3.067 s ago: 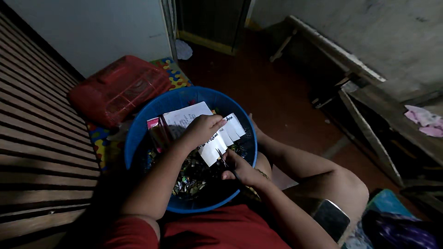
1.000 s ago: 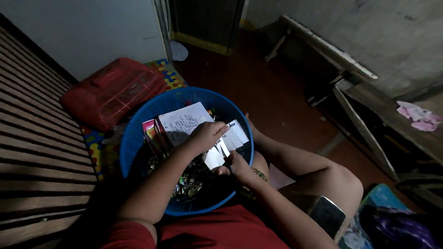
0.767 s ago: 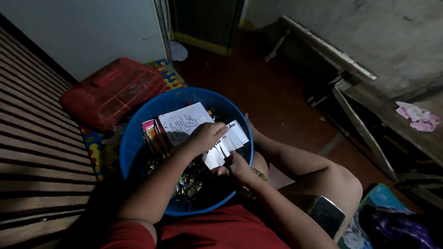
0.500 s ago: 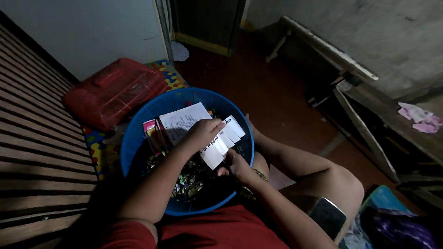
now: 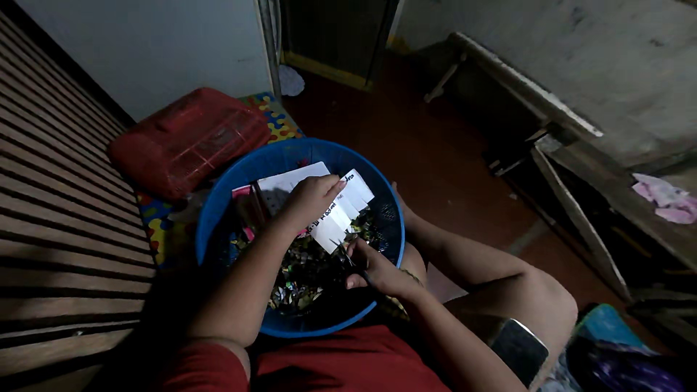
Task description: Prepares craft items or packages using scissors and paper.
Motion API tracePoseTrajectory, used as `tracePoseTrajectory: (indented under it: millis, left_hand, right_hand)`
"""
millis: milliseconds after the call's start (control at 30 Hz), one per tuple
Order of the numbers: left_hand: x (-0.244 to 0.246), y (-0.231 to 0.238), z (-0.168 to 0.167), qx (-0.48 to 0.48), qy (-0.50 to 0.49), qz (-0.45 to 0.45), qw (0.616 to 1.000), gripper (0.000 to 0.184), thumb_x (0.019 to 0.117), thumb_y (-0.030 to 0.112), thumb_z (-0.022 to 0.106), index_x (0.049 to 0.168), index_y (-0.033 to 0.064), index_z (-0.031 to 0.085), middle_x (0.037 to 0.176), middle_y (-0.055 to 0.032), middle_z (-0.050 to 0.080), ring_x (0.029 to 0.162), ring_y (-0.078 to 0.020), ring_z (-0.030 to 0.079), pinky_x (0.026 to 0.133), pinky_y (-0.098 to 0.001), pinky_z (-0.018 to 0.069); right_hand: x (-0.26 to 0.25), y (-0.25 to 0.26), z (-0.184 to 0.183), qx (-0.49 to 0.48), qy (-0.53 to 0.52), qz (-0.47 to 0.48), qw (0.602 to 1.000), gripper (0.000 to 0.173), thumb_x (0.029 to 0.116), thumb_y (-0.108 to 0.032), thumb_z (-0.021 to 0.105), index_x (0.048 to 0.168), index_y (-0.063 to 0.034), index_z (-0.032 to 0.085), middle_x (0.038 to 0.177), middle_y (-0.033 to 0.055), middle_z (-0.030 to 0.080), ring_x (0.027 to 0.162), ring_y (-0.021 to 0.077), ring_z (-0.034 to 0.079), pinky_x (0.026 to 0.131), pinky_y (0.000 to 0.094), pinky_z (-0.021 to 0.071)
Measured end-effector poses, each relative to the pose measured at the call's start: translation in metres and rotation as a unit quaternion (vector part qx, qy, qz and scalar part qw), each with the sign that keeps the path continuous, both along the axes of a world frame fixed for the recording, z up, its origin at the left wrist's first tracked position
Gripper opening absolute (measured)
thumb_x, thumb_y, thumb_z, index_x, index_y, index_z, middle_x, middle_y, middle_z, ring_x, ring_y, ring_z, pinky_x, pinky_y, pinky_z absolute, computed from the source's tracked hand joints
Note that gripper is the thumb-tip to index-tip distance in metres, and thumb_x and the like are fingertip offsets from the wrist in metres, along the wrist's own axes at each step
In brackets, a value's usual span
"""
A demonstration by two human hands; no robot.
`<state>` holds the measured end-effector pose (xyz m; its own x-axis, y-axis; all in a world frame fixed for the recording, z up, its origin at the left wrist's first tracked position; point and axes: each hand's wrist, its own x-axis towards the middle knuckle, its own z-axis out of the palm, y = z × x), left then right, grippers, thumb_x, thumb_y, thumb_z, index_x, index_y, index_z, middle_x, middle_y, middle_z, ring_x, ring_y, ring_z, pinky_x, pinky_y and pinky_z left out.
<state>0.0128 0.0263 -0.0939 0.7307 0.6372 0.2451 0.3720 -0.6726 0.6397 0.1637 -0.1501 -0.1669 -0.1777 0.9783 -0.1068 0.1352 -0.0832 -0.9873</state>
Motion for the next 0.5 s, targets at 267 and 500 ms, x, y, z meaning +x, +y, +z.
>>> tracePoseTrajectory:
  millis: [267, 500]
  left_hand:
    - [0.0078, -0.0090, 0.0049, 0.009, 0.022, -0.021, 1.000, 0.039, 0.1097, 0.033, 0.048, 0.085, 0.0059, 0.061, 0.064, -0.0080, 0.054, 0.055, -0.0214, 0.054, 0.051, -0.0413, 0.0463]
    - [0.0061, -0.0072, 0.0054, 0.008, 0.019, -0.036, 0.999, 0.038, 0.1095, 0.031, 0.048, 0.084, 0.0064, 0.061, 0.064, -0.0068, 0.053, 0.054, -0.0197, 0.052, 0.051, -0.0396, 0.0453]
  right_hand:
    - [0.0005, -0.0013, -0.0001, 0.005, -0.015, 0.000, 1.000, 0.081, 0.0718, -0.063, 0.084, 0.116, -0.0050, 0.049, 0.085, -0.0036, 0.060, 0.074, 0.0022, 0.060, 0.068, 0.0226, 0.0529]
    - [0.0033, -0.0009, -0.0012, -0.018, 0.014, 0.021, 1.000, 0.084, 0.0705, -0.068, 0.082, 0.118, -0.0067, 0.049, 0.084, -0.0039, 0.063, 0.073, 0.0034, 0.062, 0.068, 0.0241, 0.0541]
